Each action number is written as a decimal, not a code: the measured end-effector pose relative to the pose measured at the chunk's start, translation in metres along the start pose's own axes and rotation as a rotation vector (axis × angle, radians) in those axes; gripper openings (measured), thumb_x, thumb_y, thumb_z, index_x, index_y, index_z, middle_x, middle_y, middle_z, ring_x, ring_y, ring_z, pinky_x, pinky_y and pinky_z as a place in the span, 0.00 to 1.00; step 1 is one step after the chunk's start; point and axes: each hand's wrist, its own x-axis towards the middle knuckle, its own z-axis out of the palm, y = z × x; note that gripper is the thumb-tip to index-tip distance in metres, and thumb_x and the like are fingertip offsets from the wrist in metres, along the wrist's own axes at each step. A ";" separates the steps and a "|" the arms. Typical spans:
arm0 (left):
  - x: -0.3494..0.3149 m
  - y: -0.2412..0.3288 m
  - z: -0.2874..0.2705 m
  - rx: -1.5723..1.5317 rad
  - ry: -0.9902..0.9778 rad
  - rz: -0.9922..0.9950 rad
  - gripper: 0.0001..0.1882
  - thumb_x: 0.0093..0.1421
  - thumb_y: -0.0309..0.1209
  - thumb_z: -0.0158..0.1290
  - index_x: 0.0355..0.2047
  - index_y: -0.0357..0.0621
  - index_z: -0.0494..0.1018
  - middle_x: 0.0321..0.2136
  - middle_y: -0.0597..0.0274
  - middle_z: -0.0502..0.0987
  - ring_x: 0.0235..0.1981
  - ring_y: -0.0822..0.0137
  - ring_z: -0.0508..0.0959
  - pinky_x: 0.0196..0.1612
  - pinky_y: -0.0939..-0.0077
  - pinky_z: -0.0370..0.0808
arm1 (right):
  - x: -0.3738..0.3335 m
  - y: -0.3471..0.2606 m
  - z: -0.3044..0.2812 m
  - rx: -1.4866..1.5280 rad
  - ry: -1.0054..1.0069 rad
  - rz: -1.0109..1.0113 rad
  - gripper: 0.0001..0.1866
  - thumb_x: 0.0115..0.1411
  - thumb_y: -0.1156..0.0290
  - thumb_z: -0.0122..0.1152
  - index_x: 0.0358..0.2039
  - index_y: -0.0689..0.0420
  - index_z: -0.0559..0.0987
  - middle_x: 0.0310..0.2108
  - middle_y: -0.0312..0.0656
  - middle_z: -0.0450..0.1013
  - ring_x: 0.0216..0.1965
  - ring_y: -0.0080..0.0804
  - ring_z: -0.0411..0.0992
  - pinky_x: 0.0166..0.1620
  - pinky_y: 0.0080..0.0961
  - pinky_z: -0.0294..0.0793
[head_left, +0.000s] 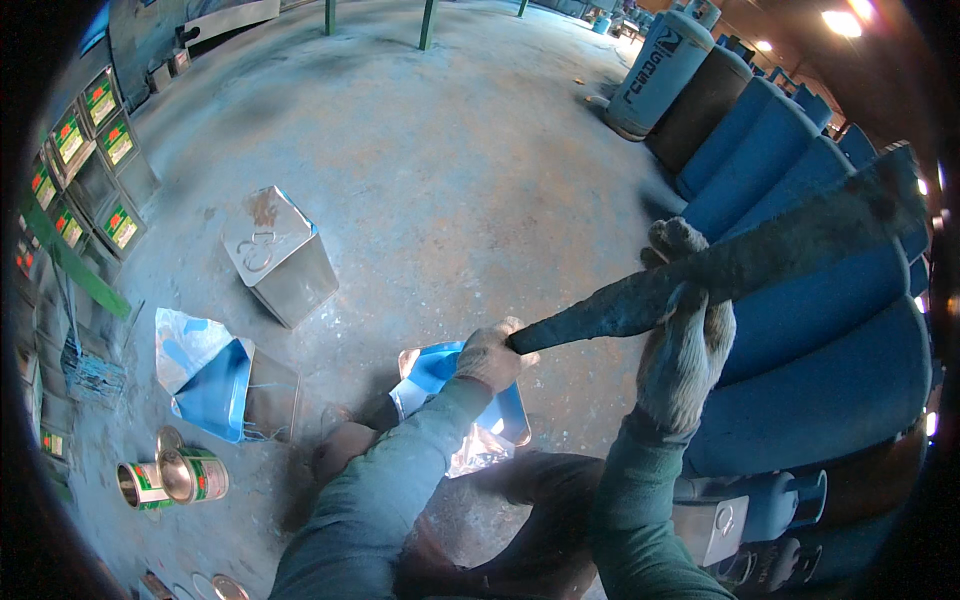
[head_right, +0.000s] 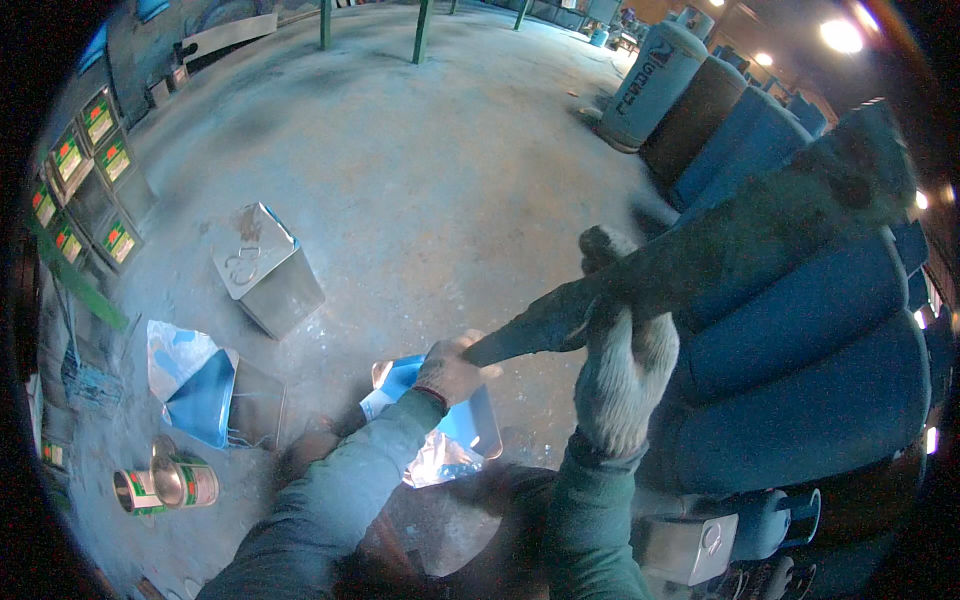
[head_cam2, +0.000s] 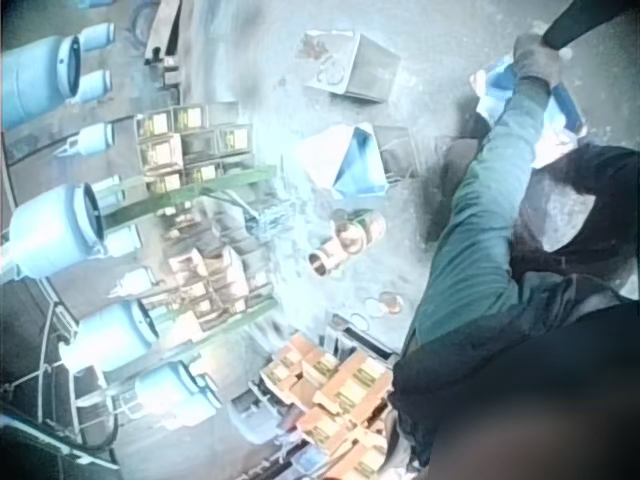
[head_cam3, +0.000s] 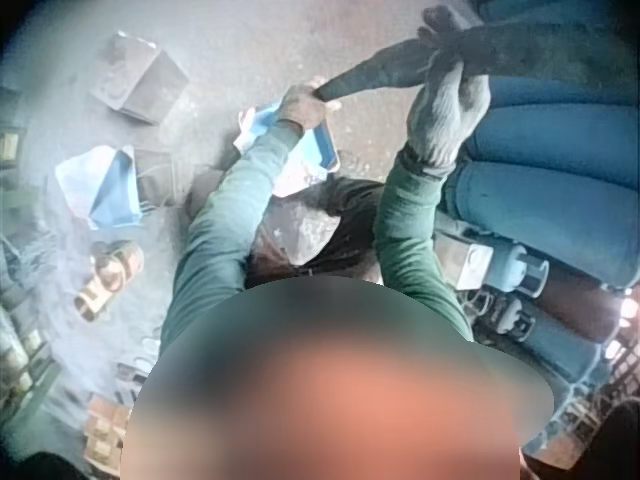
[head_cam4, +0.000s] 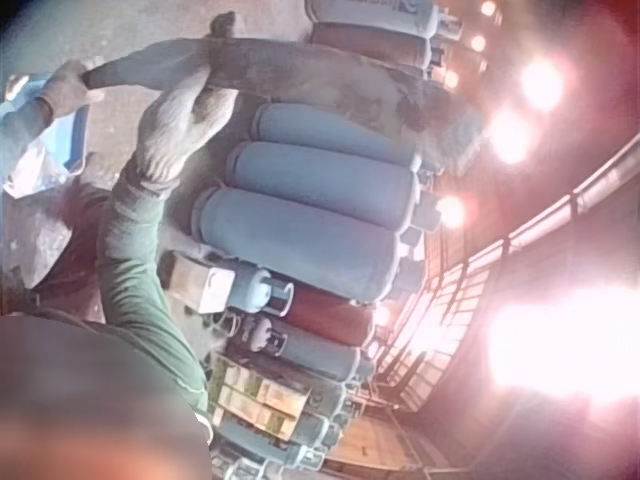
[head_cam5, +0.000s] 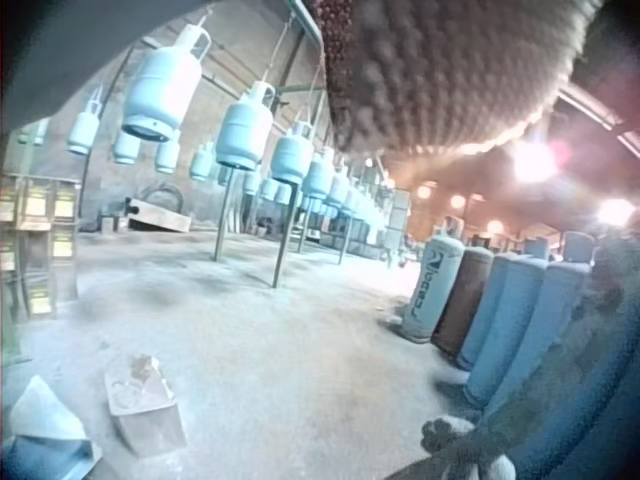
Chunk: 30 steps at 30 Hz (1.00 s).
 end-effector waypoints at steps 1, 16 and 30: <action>0.002 -0.001 0.002 -0.046 0.029 0.044 0.24 0.55 0.42 0.67 0.49 0.46 0.79 0.41 0.49 0.84 0.46 0.50 0.84 0.50 0.62 0.79 | -0.004 -0.003 0.006 -0.012 -0.014 -0.043 0.20 0.75 0.64 0.54 0.60 0.62 0.77 0.58 0.47 0.76 0.57 0.37 0.75 0.61 0.34 0.70; -0.034 0.008 0.012 0.071 -0.321 -0.190 0.28 0.54 0.47 0.65 0.49 0.40 0.79 0.40 0.45 0.84 0.46 0.47 0.83 0.50 0.58 0.79 | 0.028 0.026 0.007 -0.107 0.137 0.206 0.21 0.75 0.59 0.55 0.58 0.62 0.78 0.50 0.41 0.79 0.48 0.27 0.74 0.51 0.27 0.73; 0.000 -0.005 0.019 -0.201 0.143 0.055 0.17 0.56 0.38 0.66 0.43 0.48 0.78 0.37 0.49 0.84 0.43 0.49 0.84 0.46 0.60 0.79 | -0.009 -0.020 0.028 -0.117 -0.058 0.084 0.22 0.68 0.75 0.50 0.61 0.67 0.74 0.52 0.46 0.79 0.39 0.25 0.75 0.44 0.23 0.75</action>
